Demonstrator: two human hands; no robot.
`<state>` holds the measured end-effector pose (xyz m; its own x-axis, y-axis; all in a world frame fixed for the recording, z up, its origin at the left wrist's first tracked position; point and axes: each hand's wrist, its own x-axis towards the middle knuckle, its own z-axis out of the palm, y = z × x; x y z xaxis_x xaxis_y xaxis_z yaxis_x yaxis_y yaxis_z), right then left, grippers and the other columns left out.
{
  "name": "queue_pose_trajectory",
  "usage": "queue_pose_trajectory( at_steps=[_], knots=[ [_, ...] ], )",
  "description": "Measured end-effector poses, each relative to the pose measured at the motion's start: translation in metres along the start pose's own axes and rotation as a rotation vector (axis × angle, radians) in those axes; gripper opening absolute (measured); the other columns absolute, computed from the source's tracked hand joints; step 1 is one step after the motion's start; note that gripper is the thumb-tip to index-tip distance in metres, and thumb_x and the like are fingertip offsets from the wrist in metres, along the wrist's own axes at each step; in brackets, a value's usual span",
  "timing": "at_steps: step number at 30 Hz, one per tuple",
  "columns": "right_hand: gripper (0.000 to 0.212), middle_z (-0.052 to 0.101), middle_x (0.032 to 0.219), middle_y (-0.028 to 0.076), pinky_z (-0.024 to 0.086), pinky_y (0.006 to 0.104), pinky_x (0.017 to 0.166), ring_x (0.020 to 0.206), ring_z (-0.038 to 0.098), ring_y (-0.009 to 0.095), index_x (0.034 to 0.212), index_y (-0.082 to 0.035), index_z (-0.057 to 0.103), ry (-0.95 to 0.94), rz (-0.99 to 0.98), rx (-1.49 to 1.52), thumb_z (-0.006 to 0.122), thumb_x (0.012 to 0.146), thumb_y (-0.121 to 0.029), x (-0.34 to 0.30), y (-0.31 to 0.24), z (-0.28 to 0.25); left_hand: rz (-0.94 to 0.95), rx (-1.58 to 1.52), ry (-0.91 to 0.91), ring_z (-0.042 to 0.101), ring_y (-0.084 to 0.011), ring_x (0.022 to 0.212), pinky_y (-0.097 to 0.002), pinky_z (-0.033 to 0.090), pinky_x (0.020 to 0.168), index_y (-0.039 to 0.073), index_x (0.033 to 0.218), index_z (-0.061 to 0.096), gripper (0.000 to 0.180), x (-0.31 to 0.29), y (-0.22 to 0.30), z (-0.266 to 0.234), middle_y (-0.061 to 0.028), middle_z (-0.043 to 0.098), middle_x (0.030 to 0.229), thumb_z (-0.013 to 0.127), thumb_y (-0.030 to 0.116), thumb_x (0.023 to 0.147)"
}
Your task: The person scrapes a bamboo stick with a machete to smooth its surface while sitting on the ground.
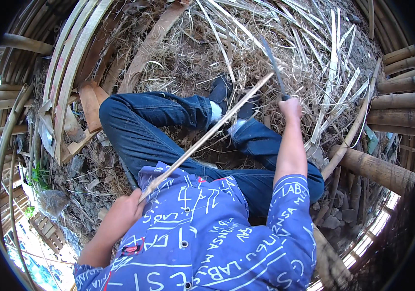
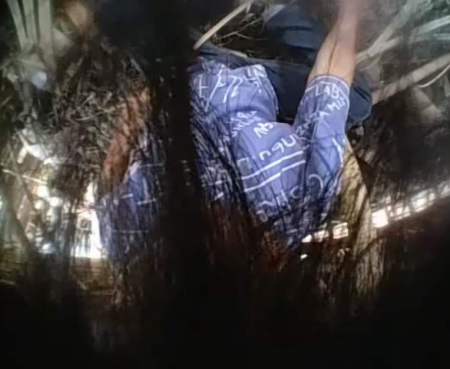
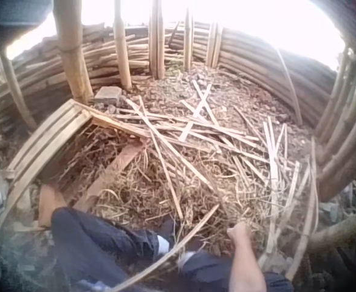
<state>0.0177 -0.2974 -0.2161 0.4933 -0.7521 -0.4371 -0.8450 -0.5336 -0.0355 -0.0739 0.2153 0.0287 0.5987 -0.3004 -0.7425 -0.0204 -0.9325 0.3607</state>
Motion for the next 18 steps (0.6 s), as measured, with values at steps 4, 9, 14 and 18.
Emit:
queue_pose_trajectory(
  at_steps=[4,9,14,18],
  knots=[
    [0.039,0.067,0.108,0.025,0.051,0.0457,0.088,0.103,0.065,0.039,0.102,0.001,0.070,0.047,-0.087,-0.062,0.060,0.074,-0.024,0.010,0.018,0.002,-0.059,-0.003,-0.037,0.059,-0.0476,0.073,-0.0540,0.044,0.066,0.000,0.093,0.050,0.020,-0.012,0.008,-0.013,-0.0281,0.059,0.072,0.055,0.019,0.092],
    [0.038,0.067,0.107,0.025,0.051,0.0447,0.090,0.104,0.064,0.038,0.103,0.000,0.069,0.027,-0.021,0.001,0.058,0.075,-0.022,-0.001,0.014,0.006,-0.022,0.021,-0.028,0.058,-0.0475,0.075,-0.0523,0.043,0.065,0.000,0.090,0.050,0.019,-0.007,-0.014,-0.016,-0.0268,0.058,0.073,0.055,0.018,0.092],
    [0.040,0.066,0.115,0.022,0.051,0.0447,0.092,0.109,0.063,0.037,0.107,0.001,0.068,-0.026,-0.016,-0.102,0.059,0.076,-0.022,-0.002,0.010,0.006,-0.147,0.056,-0.052,0.059,-0.0465,0.073,-0.0513,0.045,0.065,0.001,0.090,0.054,0.019,-0.030,-0.060,-0.041,-0.0262,0.059,0.073,0.056,0.021,0.090],
    [0.037,0.069,0.108,0.021,0.053,0.0438,0.088,0.103,0.066,0.036,0.102,0.001,0.070,0.033,-0.031,-0.085,0.061,0.074,-0.021,0.006,0.016,0.001,-0.244,0.144,0.058,0.058,-0.0444,0.072,-0.0489,0.045,0.065,0.002,0.089,0.056,0.020,-0.069,-0.091,-0.051,-0.0237,0.059,0.073,0.056,0.022,0.089]
  ],
)
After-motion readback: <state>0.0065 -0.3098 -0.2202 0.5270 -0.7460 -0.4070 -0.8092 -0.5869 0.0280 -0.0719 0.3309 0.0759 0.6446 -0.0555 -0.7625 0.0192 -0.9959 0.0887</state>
